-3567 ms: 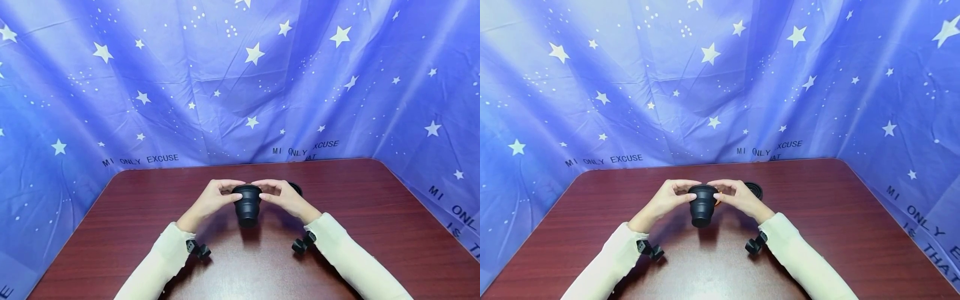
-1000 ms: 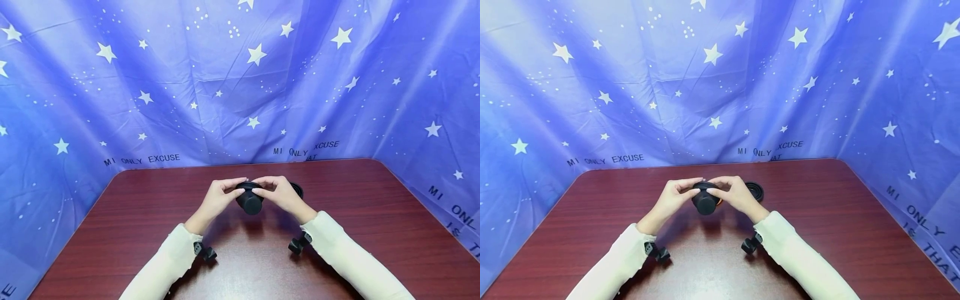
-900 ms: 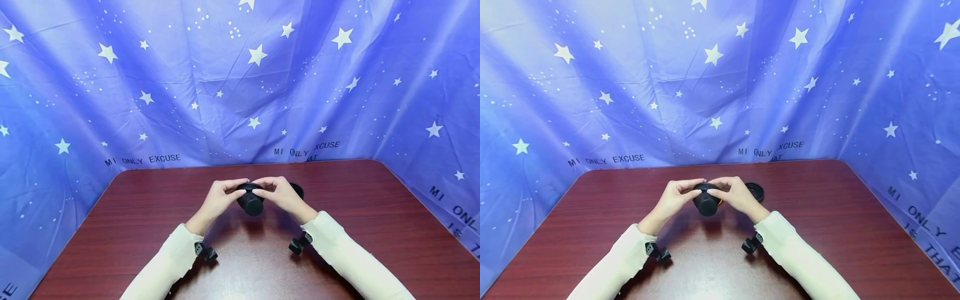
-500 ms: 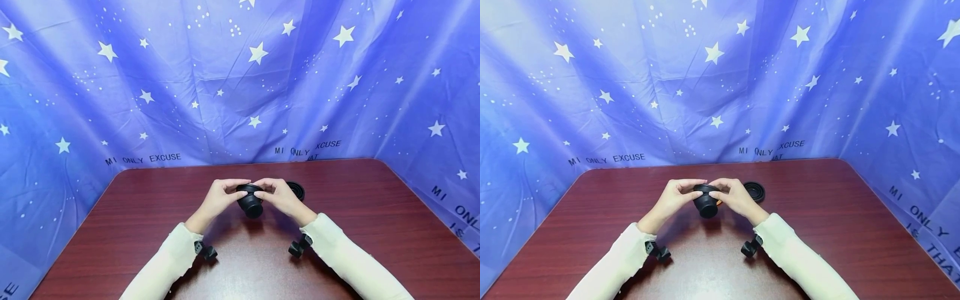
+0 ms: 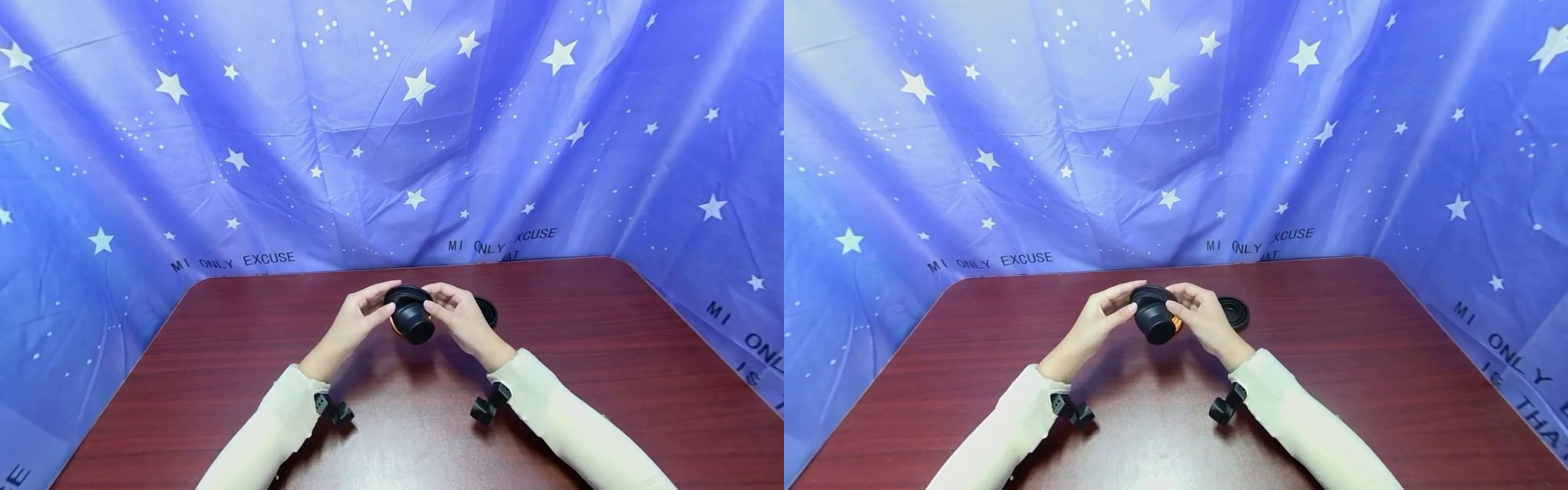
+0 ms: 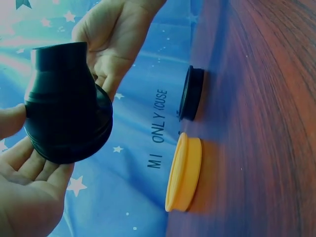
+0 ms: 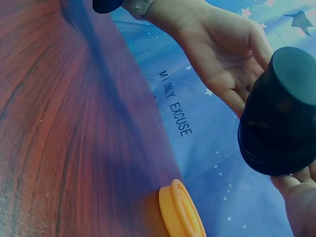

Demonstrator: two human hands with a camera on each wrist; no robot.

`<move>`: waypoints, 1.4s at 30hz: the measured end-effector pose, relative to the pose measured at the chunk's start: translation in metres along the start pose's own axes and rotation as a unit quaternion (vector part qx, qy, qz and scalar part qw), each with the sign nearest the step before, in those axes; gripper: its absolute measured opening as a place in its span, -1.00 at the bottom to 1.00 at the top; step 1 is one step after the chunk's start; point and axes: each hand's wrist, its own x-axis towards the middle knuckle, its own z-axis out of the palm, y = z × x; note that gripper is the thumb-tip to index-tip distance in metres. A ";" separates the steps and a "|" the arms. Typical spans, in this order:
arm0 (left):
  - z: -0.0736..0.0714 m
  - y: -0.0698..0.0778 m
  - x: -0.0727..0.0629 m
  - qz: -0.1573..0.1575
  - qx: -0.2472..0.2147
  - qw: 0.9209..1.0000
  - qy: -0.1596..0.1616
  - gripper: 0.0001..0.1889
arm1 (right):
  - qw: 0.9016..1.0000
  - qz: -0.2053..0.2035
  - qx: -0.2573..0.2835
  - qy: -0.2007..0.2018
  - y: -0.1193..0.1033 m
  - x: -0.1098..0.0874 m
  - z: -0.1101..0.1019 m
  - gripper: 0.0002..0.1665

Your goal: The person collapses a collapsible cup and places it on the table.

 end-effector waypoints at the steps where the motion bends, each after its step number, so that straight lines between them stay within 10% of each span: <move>1: 0.000 -0.001 0.000 0.004 0.001 1.000 0.004 -0.58 | 1.000 -0.002 -0.001 0.000 0.000 0.000 0.000 -0.77; 13: -0.001 -0.011 -0.003 -0.025 0.025 0.998 0.046 -0.61 | 0.997 0.062 0.044 -0.032 0.001 -0.003 0.000 -0.74; 21: -0.001 -0.012 -0.004 -0.041 0.065 0.996 0.054 -0.60 | 0.982 0.040 -0.181 -0.041 -0.003 0.003 0.000 -0.68; 30: 0.001 -0.009 -0.002 -0.060 0.056 0.995 0.050 -0.57 | 0.957 -0.010 -0.279 -0.084 -0.014 0.002 0.015 -0.70; 42: -0.001 -0.004 0.002 -0.001 0.027 0.998 0.051 -0.62 | 0.980 0.026 -0.195 -0.036 -0.008 0.002 0.008 -0.74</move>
